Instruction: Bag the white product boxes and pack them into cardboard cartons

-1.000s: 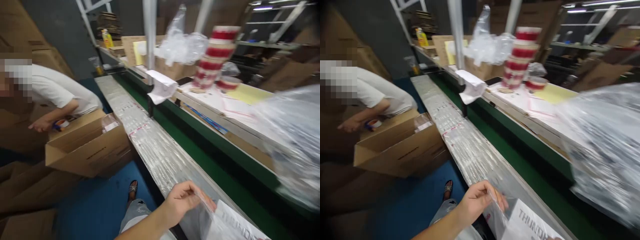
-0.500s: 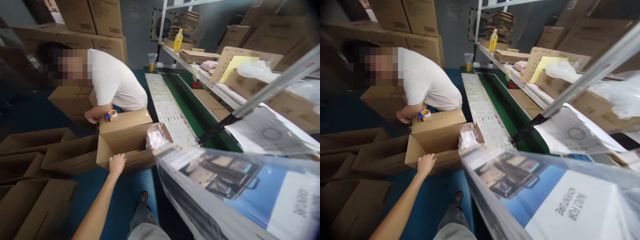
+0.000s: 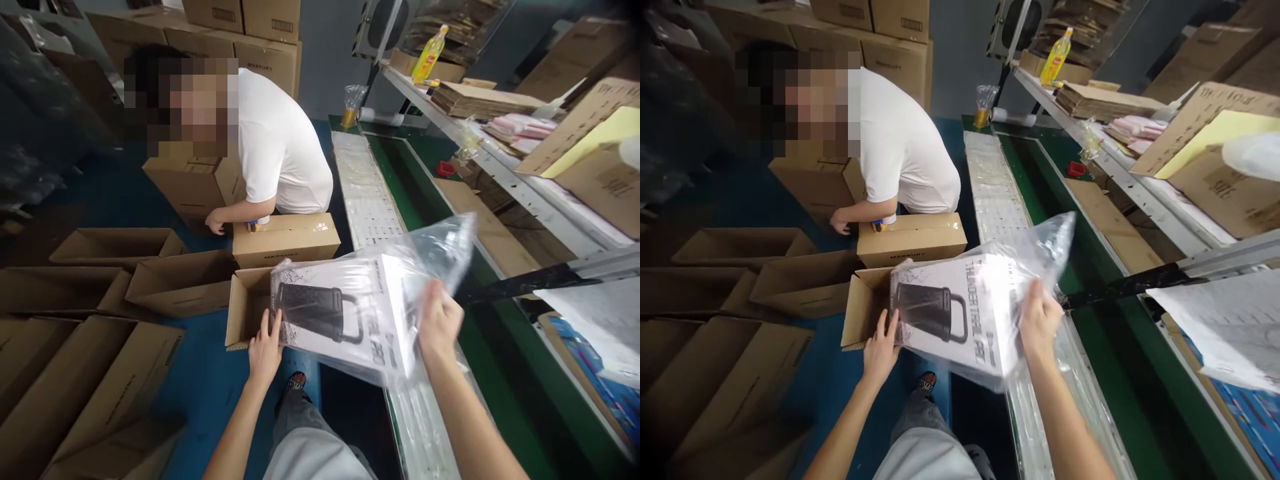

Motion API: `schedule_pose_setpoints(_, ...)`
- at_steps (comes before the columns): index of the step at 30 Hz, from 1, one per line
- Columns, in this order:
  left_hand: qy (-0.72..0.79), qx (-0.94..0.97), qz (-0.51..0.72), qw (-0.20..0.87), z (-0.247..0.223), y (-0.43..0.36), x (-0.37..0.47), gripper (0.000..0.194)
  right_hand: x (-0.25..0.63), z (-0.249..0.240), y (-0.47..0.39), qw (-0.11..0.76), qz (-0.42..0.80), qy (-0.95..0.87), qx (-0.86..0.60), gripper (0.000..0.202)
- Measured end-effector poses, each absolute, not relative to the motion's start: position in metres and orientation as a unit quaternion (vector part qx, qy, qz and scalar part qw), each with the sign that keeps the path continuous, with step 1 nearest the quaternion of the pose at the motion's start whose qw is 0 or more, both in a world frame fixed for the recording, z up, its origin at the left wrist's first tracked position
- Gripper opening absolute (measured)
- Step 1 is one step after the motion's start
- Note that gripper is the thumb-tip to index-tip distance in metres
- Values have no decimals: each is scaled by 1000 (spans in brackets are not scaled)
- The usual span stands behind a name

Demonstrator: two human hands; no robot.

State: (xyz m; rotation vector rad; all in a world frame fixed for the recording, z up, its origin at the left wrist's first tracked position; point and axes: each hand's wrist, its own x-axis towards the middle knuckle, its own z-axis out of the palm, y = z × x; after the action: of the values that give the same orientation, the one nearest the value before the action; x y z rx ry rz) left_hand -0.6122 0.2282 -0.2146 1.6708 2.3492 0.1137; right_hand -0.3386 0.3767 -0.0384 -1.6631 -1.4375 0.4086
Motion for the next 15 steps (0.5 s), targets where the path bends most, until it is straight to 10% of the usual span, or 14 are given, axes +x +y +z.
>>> schedule_pose_setpoints(5,755,602,31,259,-208,217,-604,71,-380,-92,435,224,170,-694,-663,68)
schedule_pose_setpoints(10,708,282,275,586,-201,303,-613,73,-440,-157,422,127,196,-742,-628,41)
schedule_pose_setpoints(15,666,219,214,680,-214,406,-596,73,-483,-162,403,97,246,-743,-614,31)
